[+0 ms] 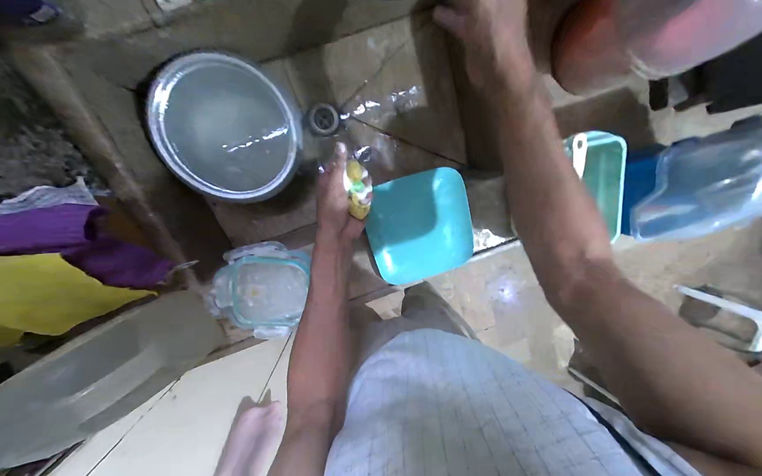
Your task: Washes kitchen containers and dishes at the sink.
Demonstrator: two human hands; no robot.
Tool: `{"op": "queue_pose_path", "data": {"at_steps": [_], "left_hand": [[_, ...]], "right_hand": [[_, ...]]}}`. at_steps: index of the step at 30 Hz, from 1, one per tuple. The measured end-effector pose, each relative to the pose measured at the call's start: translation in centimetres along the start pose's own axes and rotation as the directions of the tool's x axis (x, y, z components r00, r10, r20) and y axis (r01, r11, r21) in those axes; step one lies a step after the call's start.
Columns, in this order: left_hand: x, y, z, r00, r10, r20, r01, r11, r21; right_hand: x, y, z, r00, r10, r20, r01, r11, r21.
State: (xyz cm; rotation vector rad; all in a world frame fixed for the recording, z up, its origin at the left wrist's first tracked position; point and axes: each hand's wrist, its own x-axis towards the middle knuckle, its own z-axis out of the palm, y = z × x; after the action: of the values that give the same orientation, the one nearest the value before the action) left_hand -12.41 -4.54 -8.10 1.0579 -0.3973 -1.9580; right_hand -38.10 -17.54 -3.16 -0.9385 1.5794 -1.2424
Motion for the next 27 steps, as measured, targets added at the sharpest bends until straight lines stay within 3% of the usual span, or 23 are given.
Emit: {"op": "queue_pose_path", "data": {"at_steps": [2, 7, 11, 18, 20, 22, 24, 27], "left_hand": [[-0.9, -0.2, 0.5, 0.999, 0.027, 0.037, -0.028, 0.999, 0.044], [-2.0, -2.7, 0.6, 0.985, 0.037, 0.167, -0.04, 0.999, 0.014], [-3.0, -4.4, 2.8, 0.986, -0.168, -0.009, 0.169, 0.986, 0.018], [-4.5, -7.7, 5.2, 0.971, -0.212, -0.113, 0.214, 0.977, 0.005], [-4.7, -9.3, 5.6, 0.969, -0.165, -0.186, 0.185, 0.978, 0.097], [-5.1, -10.6, 5.8, 0.977, -0.048, -0.206, 0.109, 0.948, 0.3], [-5.0, -11.3, 5.7, 0.979, 0.1, -0.175, 0.006, 0.853, 0.522], [-5.6, -10.4, 4.7, 0.975, 0.182, -0.13, -0.05, 0.743, 0.668]], "right_hand": [[-4.5, 0.9, -0.6, 0.997, -0.016, 0.081, 0.009, 0.996, 0.087], [-15.1, 3.9, -2.5, 0.972, 0.073, 0.223, -0.098, 0.99, 0.106], [-19.9, 6.9, -3.7, 0.96, 0.073, 0.27, -0.083, 0.996, 0.028], [-24.2, 9.8, -3.6, 0.895, -0.014, 0.446, -0.017, 0.998, 0.065], [-25.0, 10.4, -3.2, 0.909, -0.006, 0.418, -0.004, 1.0, 0.022], [-25.6, 11.3, -2.7, 0.95, 0.006, 0.312, 0.002, 1.0, -0.025], [-26.1, 12.2, -2.7, 0.976, -0.018, 0.217, 0.018, 1.0, -0.002], [-26.3, 11.8, -3.3, 0.99, -0.038, 0.139, 0.035, 0.999, 0.024]]}}
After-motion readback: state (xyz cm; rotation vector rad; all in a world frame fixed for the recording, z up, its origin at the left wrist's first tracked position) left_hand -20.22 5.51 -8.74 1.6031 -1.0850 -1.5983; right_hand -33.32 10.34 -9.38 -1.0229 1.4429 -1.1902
